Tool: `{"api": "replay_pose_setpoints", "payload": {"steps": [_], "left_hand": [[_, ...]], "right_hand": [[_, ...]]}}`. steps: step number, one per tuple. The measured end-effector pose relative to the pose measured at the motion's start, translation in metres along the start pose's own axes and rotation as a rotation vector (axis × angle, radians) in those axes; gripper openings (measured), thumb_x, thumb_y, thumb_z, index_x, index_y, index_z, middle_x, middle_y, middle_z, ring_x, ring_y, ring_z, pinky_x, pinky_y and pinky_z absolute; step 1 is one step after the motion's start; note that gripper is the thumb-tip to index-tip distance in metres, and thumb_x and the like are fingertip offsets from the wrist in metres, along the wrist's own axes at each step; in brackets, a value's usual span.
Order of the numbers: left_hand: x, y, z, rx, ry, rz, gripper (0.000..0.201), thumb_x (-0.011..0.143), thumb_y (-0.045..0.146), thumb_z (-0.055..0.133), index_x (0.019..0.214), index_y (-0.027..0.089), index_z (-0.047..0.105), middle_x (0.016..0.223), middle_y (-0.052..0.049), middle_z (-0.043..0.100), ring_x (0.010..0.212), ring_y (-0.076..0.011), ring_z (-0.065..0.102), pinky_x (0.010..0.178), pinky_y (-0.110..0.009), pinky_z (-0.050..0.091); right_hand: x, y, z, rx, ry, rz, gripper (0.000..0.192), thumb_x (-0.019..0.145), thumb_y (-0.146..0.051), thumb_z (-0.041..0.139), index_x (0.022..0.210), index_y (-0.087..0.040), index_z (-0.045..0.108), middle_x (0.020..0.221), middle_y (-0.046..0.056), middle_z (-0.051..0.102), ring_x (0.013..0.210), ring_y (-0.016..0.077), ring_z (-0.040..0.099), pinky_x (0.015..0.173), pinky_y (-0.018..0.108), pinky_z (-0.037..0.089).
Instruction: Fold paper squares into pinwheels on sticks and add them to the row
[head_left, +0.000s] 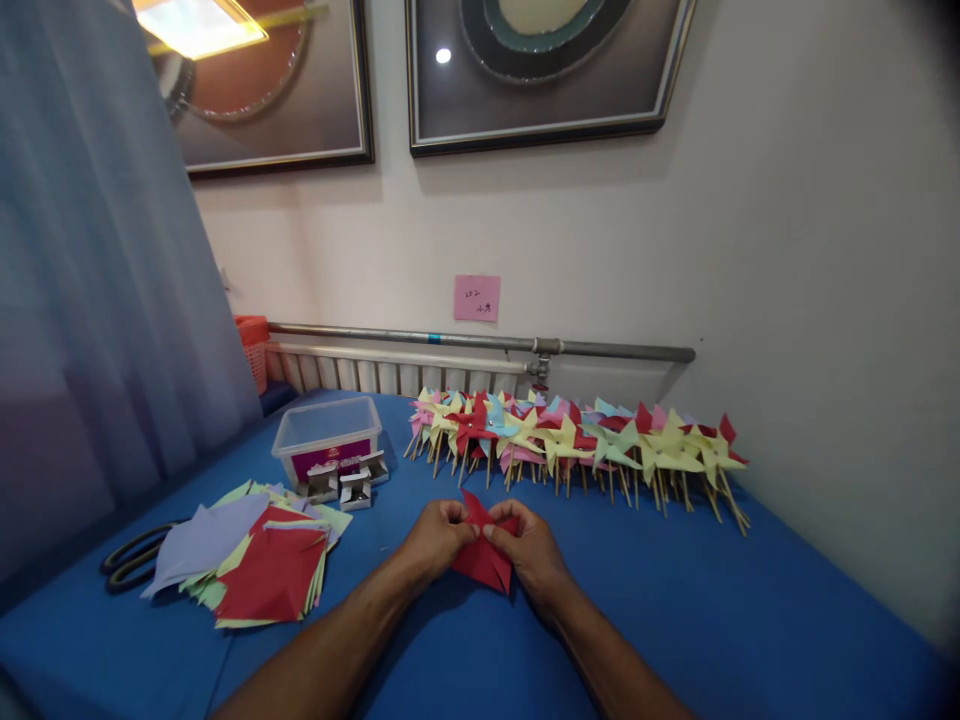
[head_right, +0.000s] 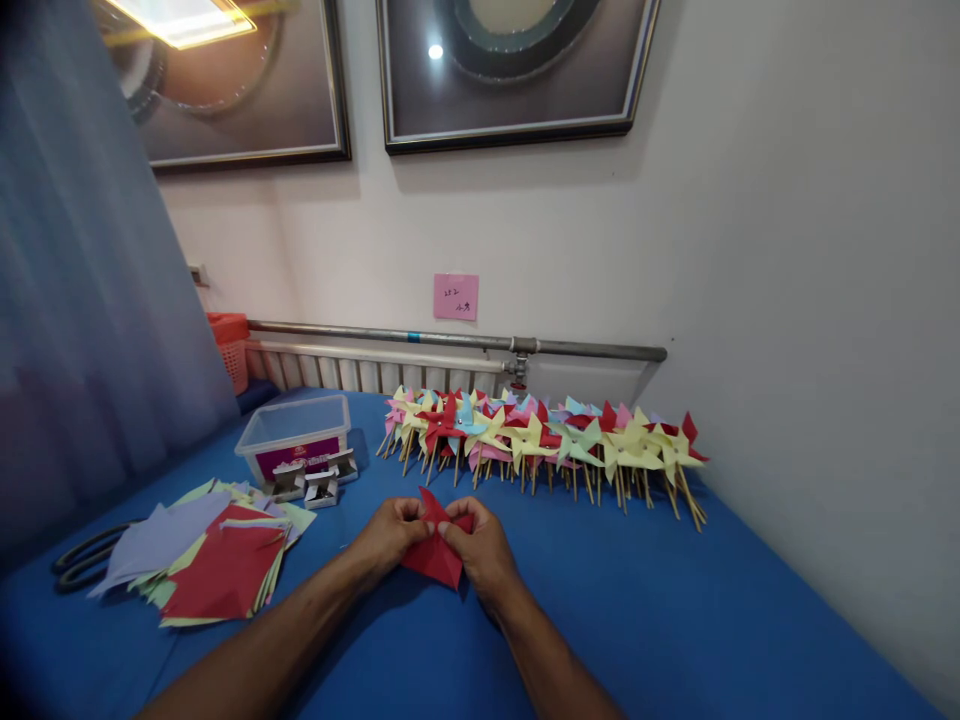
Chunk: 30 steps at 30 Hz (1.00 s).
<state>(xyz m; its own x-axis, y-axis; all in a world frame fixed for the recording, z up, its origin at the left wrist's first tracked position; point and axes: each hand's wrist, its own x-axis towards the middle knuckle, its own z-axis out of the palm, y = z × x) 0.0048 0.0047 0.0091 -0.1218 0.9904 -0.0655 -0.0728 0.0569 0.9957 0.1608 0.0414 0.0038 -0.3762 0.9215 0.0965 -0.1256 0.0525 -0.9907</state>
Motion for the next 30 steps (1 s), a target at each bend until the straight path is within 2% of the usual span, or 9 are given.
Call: {"api": "replay_pose_setpoints", "payload": {"steps": [9, 13, 16, 19, 23, 26, 30], "left_hand": [[-0.006, 0.005, 0.002, -0.035, 0.004, -0.031, 0.032, 0.056, 0.037, 0.078, 0.059, 0.019, 0.052, 0.051, 0.005, 0.052, 0.045, -0.0078, 0.040, 0.049, -0.024, 0.025], [-0.004, 0.002, 0.001, -0.005, 0.032, -0.036, 0.033, 0.054, 0.036, 0.080, 0.060, 0.019, 0.052, 0.052, 0.005, 0.053, 0.047, -0.0079, 0.040, 0.050, -0.025, 0.026], [-0.003, 0.001, 0.000, -0.018, 0.037, -0.040, 0.030, 0.054, 0.032, 0.079, 0.059, 0.019, 0.053, 0.051, 0.005, 0.053, 0.046, -0.0084, 0.040, 0.050, -0.025, 0.025], [-0.003, 0.006, -0.003, -0.133, 0.032, -0.052, 0.026, 0.054, 0.030, 0.077, 0.057, 0.018, 0.054, 0.050, 0.003, 0.054, 0.046, -0.0085, 0.041, 0.051, -0.025, 0.026], [-0.004, 0.015, -0.009, -0.319, 0.057, -0.044, 0.025, 0.053, 0.025, 0.077, 0.055, 0.017, 0.054, 0.051, 0.002, 0.054, 0.046, -0.0089, 0.043, 0.053, -0.025, 0.030], [-0.003, 0.018, -0.013, -0.380, 0.049, -0.050, 0.023, 0.052, 0.024, 0.077, 0.055, 0.016, 0.056, 0.051, 0.001, 0.056, 0.047, -0.0097, 0.045, 0.054, -0.026, 0.033], [-0.001, 0.013, -0.012, -0.368, 0.082, -0.020, 0.026, 0.052, 0.021, 0.080, 0.054, 0.017, 0.054, 0.050, 0.002, 0.055, 0.047, -0.0091, 0.044, 0.053, -0.025, 0.033]], "right_hand": [[-0.002, -0.007, 0.003, -0.136, 0.063, -0.022, 0.020, 0.067, -0.035, 0.072, 0.079, -0.022, 0.063, 0.065, -0.003, 0.064, 0.056, 0.0141, 0.056, 0.054, 0.026, 0.044], [-0.003, -0.008, 0.004, -0.165, 0.067, -0.027, 0.018, 0.067, -0.033, 0.073, 0.079, -0.023, 0.063, 0.063, -0.004, 0.062, 0.055, 0.0137, 0.053, 0.053, 0.025, 0.042], [-0.003, -0.006, 0.004, -0.100, 0.048, -0.006, 0.024, 0.067, -0.037, 0.078, 0.081, -0.023, 0.064, 0.062, -0.005, 0.062, 0.054, 0.0141, 0.054, 0.053, 0.025, 0.041], [-0.004, -0.007, 0.005, 0.086, 0.035, -0.018, 0.034, 0.069, -0.046, 0.082, 0.089, -0.022, 0.068, 0.072, -0.001, 0.069, 0.064, 0.0174, 0.062, 0.062, 0.029, 0.050], [-0.009, -0.017, 0.007, 0.345, -0.107, 0.012, 0.042, 0.076, -0.054, 0.078, 0.102, -0.022, 0.072, 0.094, 0.008, 0.077, 0.087, 0.0257, 0.073, 0.082, 0.039, 0.057], [-0.012, -0.020, 0.009, 0.386, -0.184, 0.033, 0.043, 0.074, -0.047, 0.082, 0.109, -0.022, 0.073, 0.103, 0.011, 0.079, 0.097, 0.0287, 0.074, 0.089, 0.043, 0.057], [-0.009, -0.011, 0.011, 0.347, -0.181, -0.009, 0.050, 0.066, -0.040, 0.089, 0.109, -0.022, 0.071, 0.109, 0.010, 0.078, 0.105, 0.0293, 0.073, 0.097, 0.045, 0.054]]}}
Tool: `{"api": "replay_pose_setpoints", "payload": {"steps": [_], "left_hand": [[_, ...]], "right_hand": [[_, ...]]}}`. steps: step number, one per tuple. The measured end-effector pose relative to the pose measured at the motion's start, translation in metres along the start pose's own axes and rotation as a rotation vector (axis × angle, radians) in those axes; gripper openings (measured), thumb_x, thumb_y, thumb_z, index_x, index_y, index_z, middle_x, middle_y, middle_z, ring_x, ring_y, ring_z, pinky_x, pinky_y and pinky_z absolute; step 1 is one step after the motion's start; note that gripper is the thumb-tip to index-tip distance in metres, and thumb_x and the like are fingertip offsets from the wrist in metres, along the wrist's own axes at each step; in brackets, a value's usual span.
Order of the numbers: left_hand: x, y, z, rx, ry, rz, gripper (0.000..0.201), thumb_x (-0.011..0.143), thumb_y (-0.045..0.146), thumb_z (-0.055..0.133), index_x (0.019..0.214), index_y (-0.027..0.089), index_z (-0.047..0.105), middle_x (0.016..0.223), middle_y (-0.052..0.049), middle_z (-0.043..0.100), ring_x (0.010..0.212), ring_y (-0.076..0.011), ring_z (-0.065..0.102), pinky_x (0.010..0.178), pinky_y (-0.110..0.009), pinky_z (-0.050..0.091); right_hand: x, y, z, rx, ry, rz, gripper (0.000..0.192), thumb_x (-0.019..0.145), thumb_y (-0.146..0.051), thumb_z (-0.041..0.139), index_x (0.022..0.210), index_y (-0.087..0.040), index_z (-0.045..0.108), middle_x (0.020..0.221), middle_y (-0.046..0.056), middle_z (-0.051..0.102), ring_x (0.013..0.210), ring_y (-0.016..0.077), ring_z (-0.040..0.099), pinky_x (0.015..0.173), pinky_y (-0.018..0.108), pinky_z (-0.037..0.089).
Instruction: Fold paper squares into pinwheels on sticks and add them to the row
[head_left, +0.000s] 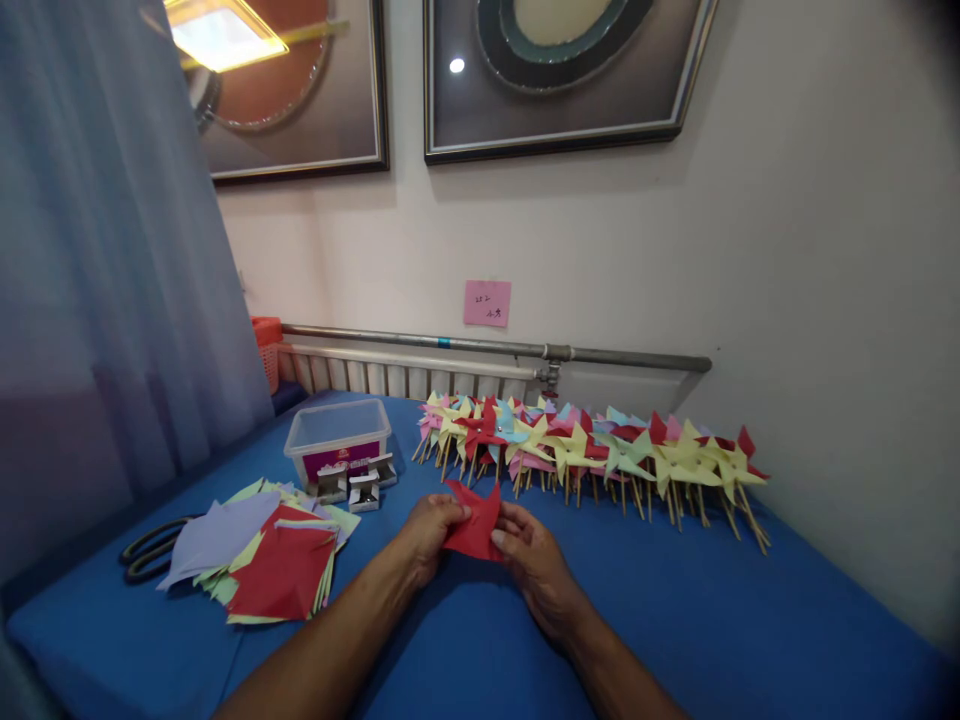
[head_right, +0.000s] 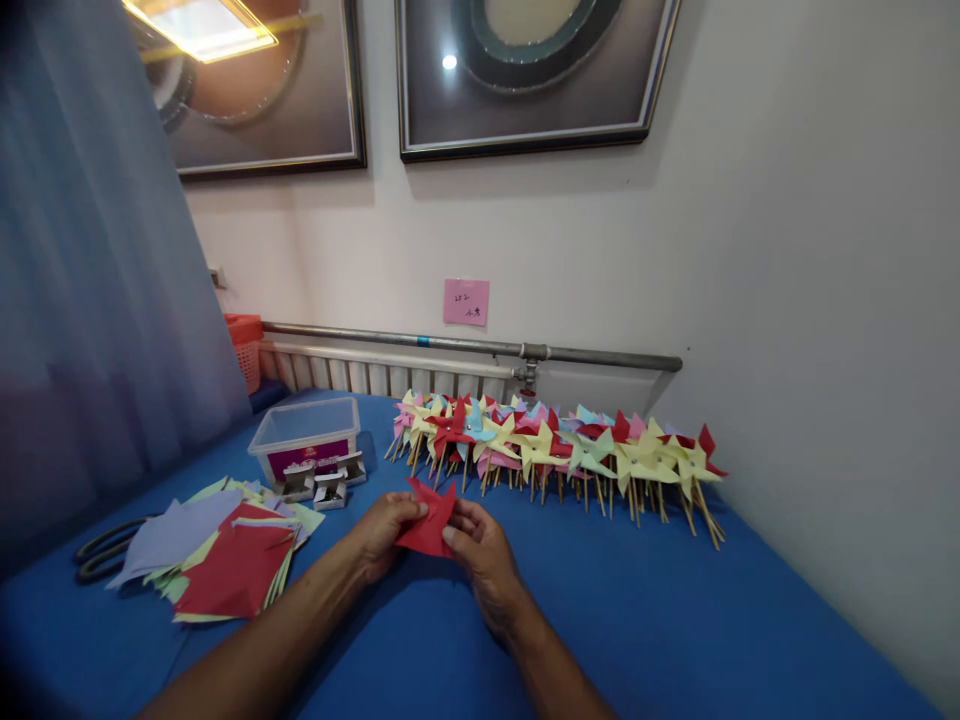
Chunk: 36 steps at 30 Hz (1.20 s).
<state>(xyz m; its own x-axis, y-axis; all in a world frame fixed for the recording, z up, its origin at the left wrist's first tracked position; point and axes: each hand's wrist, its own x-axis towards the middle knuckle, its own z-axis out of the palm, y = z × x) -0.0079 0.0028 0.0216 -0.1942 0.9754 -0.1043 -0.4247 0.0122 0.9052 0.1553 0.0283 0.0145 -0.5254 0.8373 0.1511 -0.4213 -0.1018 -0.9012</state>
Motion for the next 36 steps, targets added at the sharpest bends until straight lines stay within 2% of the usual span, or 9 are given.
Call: {"api": "replay_pose_setpoints", "payload": {"steps": [5, 12, 18, 23, 26, 30, 36], "left_hand": [[-0.001, -0.010, 0.006, 0.032, 0.014, -0.005, 0.027, 0.052, 0.023, 0.083, 0.058, 0.016, 0.058, 0.054, 0.000, 0.061, 0.048, -0.0099, 0.049, 0.054, -0.025, 0.036], [-0.001, -0.001, 0.004, -0.025, 0.063, -0.005, 0.021, 0.053, 0.020, 0.079, 0.058, 0.015, 0.060, 0.052, 0.001, 0.059, 0.047, -0.0094, 0.048, 0.052, -0.024, 0.034], [0.001, 0.004, -0.001, -0.013, 0.068, -0.010, 0.019, 0.054, 0.019, 0.076, 0.056, 0.016, 0.057, 0.051, 0.000, 0.058, 0.047, -0.0103, 0.046, 0.052, -0.025, 0.034], [0.001, -0.007, 0.003, 0.073, 0.066, 0.013, 0.024, 0.053, 0.025, 0.079, 0.059, 0.016, 0.057, 0.054, 0.000, 0.059, 0.047, -0.0099, 0.046, 0.053, -0.025, 0.034], [0.002, -0.014, 0.007, 0.147, 0.072, 0.044, 0.025, 0.054, 0.029, 0.079, 0.063, 0.016, 0.060, 0.055, 0.000, 0.061, 0.048, -0.0105, 0.047, 0.053, -0.025, 0.035], [0.006, -0.021, 0.009, 0.241, 0.117, 0.105, 0.024, 0.056, 0.028, 0.079, 0.058, 0.017, 0.057, 0.052, 0.002, 0.059, 0.047, -0.0100, 0.046, 0.051, -0.024, 0.033], [0.008, -0.022, 0.008, 0.310, 0.140, 0.121, 0.024, 0.060, 0.024, 0.079, 0.058, 0.018, 0.056, 0.049, 0.005, 0.055, 0.045, -0.0090, 0.042, 0.050, -0.023, 0.031]], "right_hand": [[0.005, 0.009, -0.004, -0.135, 0.074, -0.017, 0.047, 0.065, -0.049, 0.090, 0.098, -0.022, 0.070, 0.096, 0.007, 0.079, 0.094, 0.0296, 0.074, 0.090, 0.043, 0.056], [0.002, 0.004, -0.010, -0.090, 0.116, 0.022, 0.045, 0.079, -0.056, 0.077, 0.110, -0.025, 0.069, 0.092, 0.006, 0.079, 0.087, 0.0275, 0.075, 0.083, 0.042, 0.057], [0.003, 0.004, -0.008, -0.060, 0.082, 0.033, 0.058, 0.065, -0.044, 0.090, 0.114, -0.023, 0.067, 0.101, 0.010, 0.079, 0.091, 0.0285, 0.076, 0.087, 0.044, 0.057], [0.003, 0.005, -0.005, -0.080, 0.032, 0.013, 0.054, 0.069, -0.044, 0.088, 0.113, -0.022, 0.068, 0.102, 0.010, 0.079, 0.097, 0.0295, 0.075, 0.094, 0.046, 0.055], [0.002, 0.006, -0.004, -0.130, 0.089, 0.011, 0.056, 0.066, -0.048, 0.089, 0.110, -0.022, 0.067, 0.099, 0.009, 0.079, 0.094, 0.0301, 0.075, 0.091, 0.046, 0.057], [0.003, 0.008, -0.005, -0.164, 0.160, 0.008, 0.063, 0.060, -0.053, 0.092, 0.109, -0.022, 0.067, 0.102, 0.010, 0.080, 0.095, 0.0316, 0.075, 0.089, 0.046, 0.057], [0.006, 0.012, -0.007, -0.221, 0.189, 0.016, 0.056, 0.059, -0.056, 0.091, 0.096, -0.022, 0.068, 0.094, 0.008, 0.080, 0.092, 0.0327, 0.075, 0.085, 0.045, 0.057]]}}
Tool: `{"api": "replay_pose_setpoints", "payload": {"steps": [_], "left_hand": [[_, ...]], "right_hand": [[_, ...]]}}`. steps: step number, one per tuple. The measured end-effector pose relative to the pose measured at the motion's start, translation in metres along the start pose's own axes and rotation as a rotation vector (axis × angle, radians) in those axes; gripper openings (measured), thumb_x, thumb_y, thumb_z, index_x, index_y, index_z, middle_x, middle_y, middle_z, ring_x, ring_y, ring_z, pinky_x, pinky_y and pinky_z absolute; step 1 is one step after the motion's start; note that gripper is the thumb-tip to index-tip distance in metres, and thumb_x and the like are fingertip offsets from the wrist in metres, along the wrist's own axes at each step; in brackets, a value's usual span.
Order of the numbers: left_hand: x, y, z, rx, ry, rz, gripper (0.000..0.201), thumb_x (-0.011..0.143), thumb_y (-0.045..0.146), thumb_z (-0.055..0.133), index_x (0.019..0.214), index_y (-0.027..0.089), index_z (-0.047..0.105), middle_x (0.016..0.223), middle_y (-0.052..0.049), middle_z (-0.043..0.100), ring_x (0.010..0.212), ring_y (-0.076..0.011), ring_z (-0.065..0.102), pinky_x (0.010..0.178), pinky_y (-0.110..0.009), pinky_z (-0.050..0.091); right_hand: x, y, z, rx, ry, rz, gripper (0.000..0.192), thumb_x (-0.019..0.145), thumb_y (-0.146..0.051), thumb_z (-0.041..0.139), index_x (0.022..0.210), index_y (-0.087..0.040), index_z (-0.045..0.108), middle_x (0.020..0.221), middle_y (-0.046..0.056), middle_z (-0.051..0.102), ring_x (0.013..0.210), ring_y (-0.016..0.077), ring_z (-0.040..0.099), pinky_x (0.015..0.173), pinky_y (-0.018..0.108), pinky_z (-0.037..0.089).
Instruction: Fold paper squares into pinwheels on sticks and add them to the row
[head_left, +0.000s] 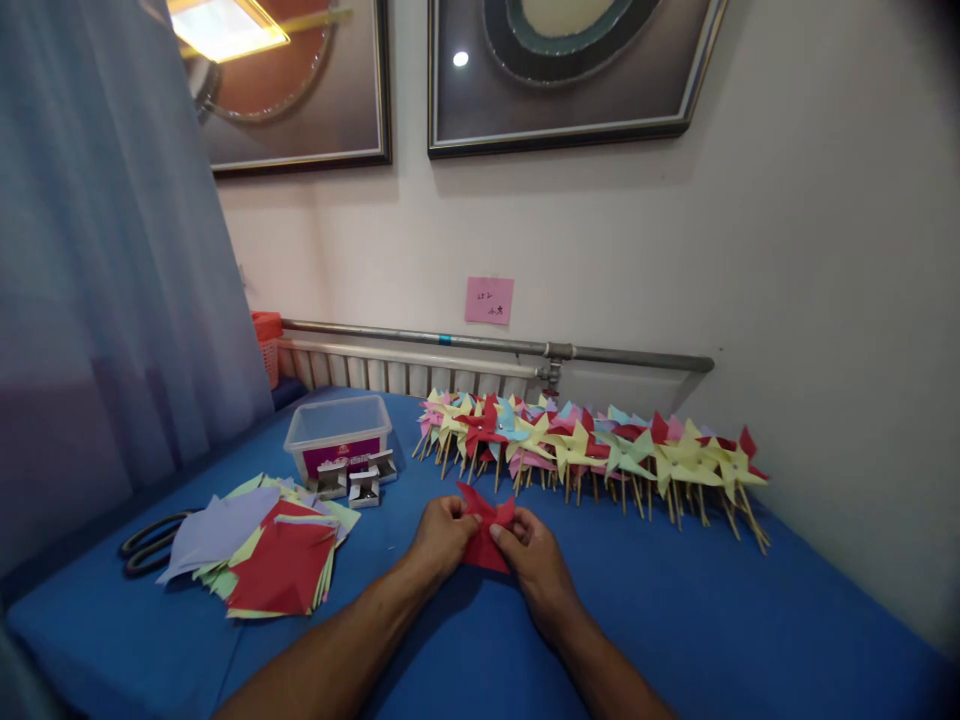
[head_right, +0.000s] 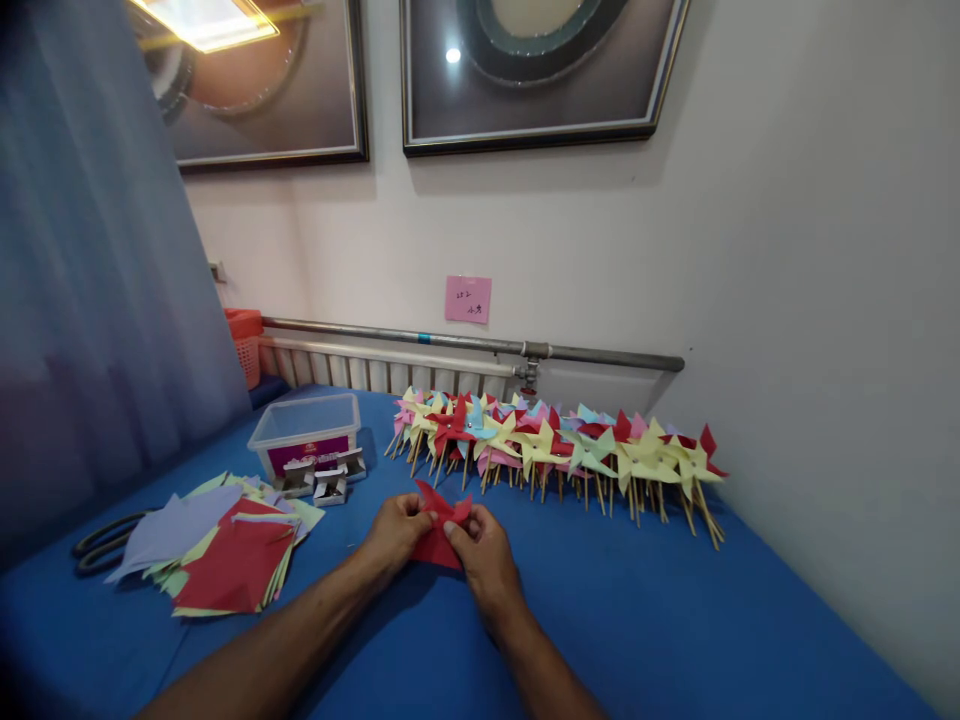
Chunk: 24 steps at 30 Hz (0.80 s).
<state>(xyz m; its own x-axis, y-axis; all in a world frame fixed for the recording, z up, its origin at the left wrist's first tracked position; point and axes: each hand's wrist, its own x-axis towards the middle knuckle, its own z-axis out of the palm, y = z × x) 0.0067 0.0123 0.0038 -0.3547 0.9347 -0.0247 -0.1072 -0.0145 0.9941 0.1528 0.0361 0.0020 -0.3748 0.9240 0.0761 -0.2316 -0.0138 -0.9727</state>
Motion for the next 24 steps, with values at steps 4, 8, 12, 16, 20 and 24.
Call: {"api": "replay_pose_setpoints", "payload": {"steps": [4, 8, 12, 16, 20, 24], "left_hand": [[-0.005, 0.004, 0.002, -0.091, -0.029, -0.074, 0.024, 0.058, 0.023, 0.079, 0.057, 0.018, 0.055, 0.049, 0.003, 0.056, 0.044, -0.0093, 0.044, 0.048, -0.023, 0.031], [-0.008, 0.007, 0.004, -0.160, -0.044, -0.100, 0.025, 0.054, 0.023, 0.080, 0.057, 0.018, 0.056, 0.051, 0.002, 0.058, 0.045, -0.0093, 0.046, 0.048, -0.022, 0.032], [-0.008, 0.004, 0.005, -0.186, -0.067, -0.083, 0.026, 0.053, 0.025, 0.081, 0.057, 0.017, 0.056, 0.052, 0.001, 0.058, 0.046, -0.0088, 0.045, 0.049, -0.023, 0.034], [-0.008, 0.003, 0.005, -0.178, -0.064, -0.083, 0.026, 0.053, 0.025, 0.082, 0.058, 0.017, 0.058, 0.054, 0.001, 0.060, 0.047, -0.0095, 0.048, 0.051, -0.023, 0.036], [-0.009, 0.003, 0.005, -0.182, -0.078, -0.092, 0.030, 0.052, 0.028, 0.084, 0.060, 0.017, 0.058, 0.055, 0.001, 0.061, 0.049, -0.0103, 0.050, 0.052, -0.024, 0.037], [-0.009, 0.002, 0.003, -0.175, -0.092, -0.091, 0.031, 0.053, 0.030, 0.084, 0.060, 0.017, 0.057, 0.055, 0.001, 0.060, 0.048, -0.0099, 0.049, 0.052, -0.024, 0.036]], "right_hand": [[0.001, 0.003, 0.000, -0.003, 0.005, -0.008, 0.053, 0.060, -0.056, 0.090, 0.094, -0.021, 0.068, 0.091, 0.008, 0.080, 0.089, 0.0318, 0.075, 0.082, 0.042, 0.057], [0.003, 0.008, 0.001, -0.024, 0.048, -0.030, 0.049, 0.062, -0.055, 0.089, 0.090, -0.022, 0.067, 0.085, 0.007, 0.079, 0.082, 0.0309, 0.075, 0.076, 0.042, 0.058], [0.005, 0.012, 0.002, -0.042, 0.062, -0.052, 0.042, 0.064, -0.051, 0.087, 0.088, -0.023, 0.066, 0.085, 0.007, 0.079, 0.080, 0.0306, 0.074, 0.073, 0.041, 0.058], [0.005, 0.016, 0.002, -0.048, 0.091, -0.065, 0.037, 0.067, -0.046, 0.084, 0.092, -0.025, 0.065, 0.087, 0.006, 0.079, 0.082, 0.0301, 0.074, 0.072, 0.040, 0.058], [0.006, 0.019, 0.002, -0.048, 0.113, -0.062, 0.037, 0.067, -0.042, 0.083, 0.095, -0.025, 0.065, 0.089, 0.006, 0.079, 0.083, 0.0299, 0.074, 0.068, 0.038, 0.058], [0.007, 0.018, 0.002, -0.067, 0.119, -0.056, 0.030, 0.068, -0.037, 0.080, 0.090, -0.025, 0.065, 0.088, 0.006, 0.079, 0.080, 0.0284, 0.074, 0.066, 0.036, 0.056]]}}
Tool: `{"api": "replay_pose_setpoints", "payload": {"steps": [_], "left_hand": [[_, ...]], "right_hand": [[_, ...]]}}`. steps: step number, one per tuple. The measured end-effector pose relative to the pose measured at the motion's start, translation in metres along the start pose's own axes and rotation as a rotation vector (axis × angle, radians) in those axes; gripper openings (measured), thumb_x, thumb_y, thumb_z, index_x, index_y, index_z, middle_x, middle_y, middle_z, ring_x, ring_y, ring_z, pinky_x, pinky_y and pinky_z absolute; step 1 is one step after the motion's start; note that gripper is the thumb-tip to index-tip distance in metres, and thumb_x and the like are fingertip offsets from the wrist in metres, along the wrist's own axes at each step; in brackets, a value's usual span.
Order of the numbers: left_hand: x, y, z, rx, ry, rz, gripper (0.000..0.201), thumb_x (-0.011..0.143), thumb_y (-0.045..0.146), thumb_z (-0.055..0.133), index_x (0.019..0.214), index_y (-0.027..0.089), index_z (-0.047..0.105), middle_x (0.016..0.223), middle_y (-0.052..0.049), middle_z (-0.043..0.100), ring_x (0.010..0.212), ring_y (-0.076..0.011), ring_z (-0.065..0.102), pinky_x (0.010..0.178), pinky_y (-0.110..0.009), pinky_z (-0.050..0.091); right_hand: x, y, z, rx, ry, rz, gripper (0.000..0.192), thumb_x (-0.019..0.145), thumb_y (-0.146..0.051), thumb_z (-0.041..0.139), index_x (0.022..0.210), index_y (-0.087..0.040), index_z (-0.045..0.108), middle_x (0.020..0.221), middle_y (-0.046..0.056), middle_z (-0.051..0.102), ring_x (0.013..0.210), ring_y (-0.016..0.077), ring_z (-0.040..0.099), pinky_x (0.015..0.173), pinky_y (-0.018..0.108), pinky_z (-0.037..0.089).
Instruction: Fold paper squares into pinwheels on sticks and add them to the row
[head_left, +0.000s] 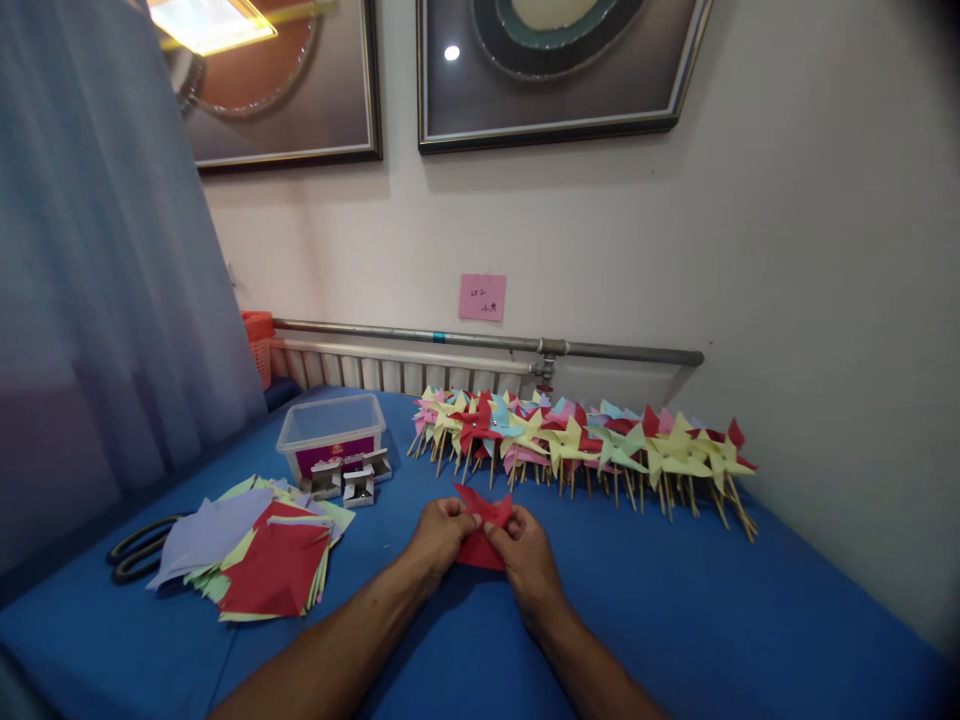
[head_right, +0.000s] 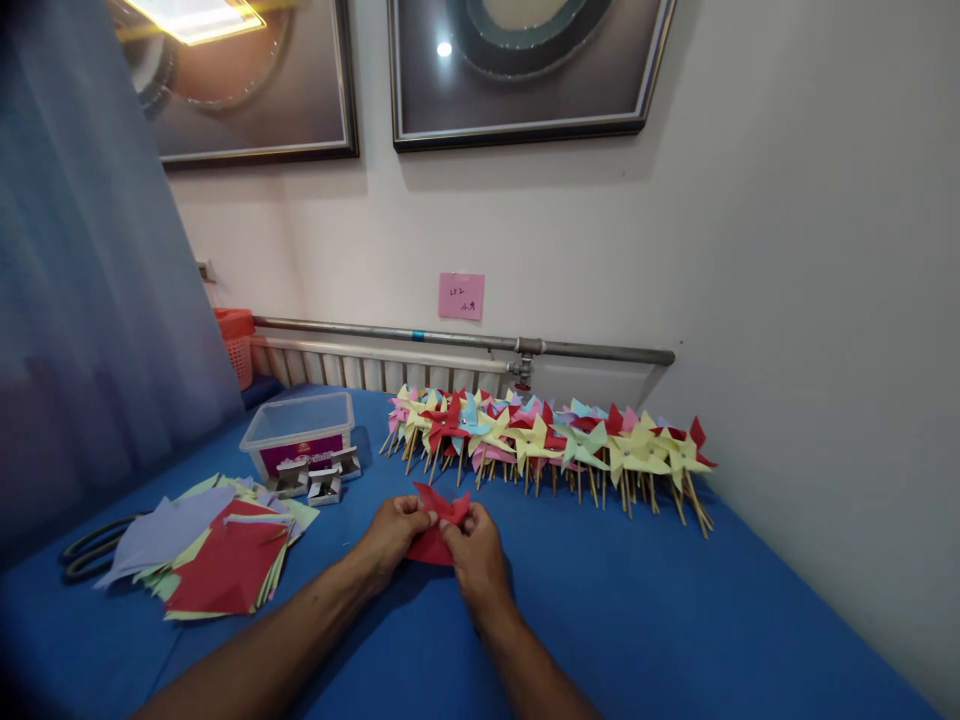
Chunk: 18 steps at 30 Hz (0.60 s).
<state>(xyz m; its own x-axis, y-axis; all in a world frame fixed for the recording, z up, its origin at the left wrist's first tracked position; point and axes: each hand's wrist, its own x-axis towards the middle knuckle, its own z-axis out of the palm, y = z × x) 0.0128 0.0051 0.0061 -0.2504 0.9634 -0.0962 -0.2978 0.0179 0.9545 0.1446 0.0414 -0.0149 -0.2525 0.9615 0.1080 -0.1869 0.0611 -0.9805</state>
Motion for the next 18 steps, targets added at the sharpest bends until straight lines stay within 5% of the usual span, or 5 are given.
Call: {"api": "replay_pose_setpoints", "payload": {"steps": [18], "left_hand": [[-0.007, 0.009, 0.001, 0.111, 0.015, -0.021, 0.032, 0.051, 0.029, 0.085, 0.057, 0.017, 0.056, 0.051, 0.002, 0.057, 0.048, -0.0105, 0.047, 0.052, -0.025, 0.035]], "right_hand": [[-0.003, -0.010, 0.000, -0.053, -0.007, -0.016, 0.033, 0.066, -0.033, 0.079, 0.095, -0.024, 0.065, 0.083, 0.004, 0.078, 0.077, 0.0268, 0.072, 0.066, 0.035, 0.056]]}}
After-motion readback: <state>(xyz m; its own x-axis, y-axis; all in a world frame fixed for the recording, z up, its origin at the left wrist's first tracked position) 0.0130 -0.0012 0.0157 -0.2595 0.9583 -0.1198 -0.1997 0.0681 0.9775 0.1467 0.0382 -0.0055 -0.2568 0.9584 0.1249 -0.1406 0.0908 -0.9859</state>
